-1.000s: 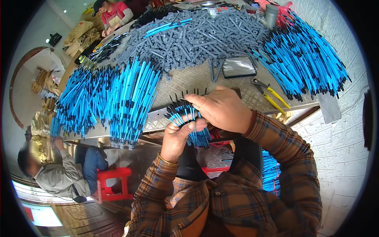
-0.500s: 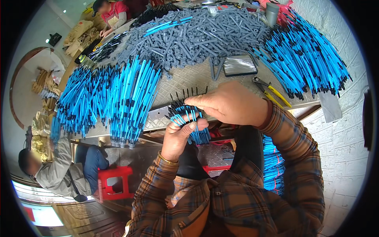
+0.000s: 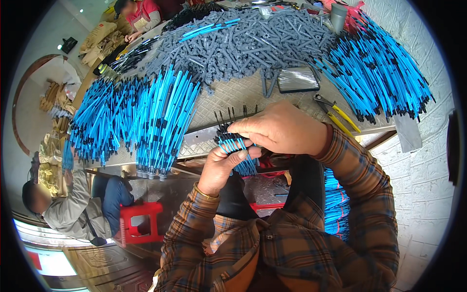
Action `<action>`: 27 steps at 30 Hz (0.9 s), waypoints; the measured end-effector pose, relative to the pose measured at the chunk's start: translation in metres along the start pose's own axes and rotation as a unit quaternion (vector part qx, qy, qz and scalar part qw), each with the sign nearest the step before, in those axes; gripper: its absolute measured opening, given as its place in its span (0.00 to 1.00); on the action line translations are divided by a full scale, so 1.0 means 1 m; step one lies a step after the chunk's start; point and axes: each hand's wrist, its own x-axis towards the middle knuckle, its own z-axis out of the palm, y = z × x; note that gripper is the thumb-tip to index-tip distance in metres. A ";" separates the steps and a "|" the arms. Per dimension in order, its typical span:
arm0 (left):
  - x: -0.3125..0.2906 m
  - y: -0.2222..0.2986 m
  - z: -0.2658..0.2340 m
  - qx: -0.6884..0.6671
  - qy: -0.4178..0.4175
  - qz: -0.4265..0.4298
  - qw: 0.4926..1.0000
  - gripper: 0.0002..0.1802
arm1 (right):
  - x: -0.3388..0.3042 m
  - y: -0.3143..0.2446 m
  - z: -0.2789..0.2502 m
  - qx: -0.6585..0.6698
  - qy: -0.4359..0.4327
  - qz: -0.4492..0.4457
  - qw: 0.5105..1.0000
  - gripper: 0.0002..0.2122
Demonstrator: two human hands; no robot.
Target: The person assembles umbrella frames by threading wire through sets of ribs, attaching the ribs into a central hub, and tightening and cutting the wire with pliers.
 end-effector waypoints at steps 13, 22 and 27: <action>0.001 0.002 -0.004 0.061 -0.023 -0.021 0.998 0.13 | 0.003 0.003 -0.001 -0.061 -0.022 -0.049 0.997 0.08; 0.000 0.007 -0.006 0.034 -0.040 -0.048 0.997 0.15 | 0.005 0.004 -0.005 -0.036 -0.043 -0.060 0.997 0.08; -0.001 0.013 -0.005 0.029 -0.053 -0.052 0.997 0.16 | 0.005 0.003 -0.005 -0.022 -0.041 -0.045 0.998 0.08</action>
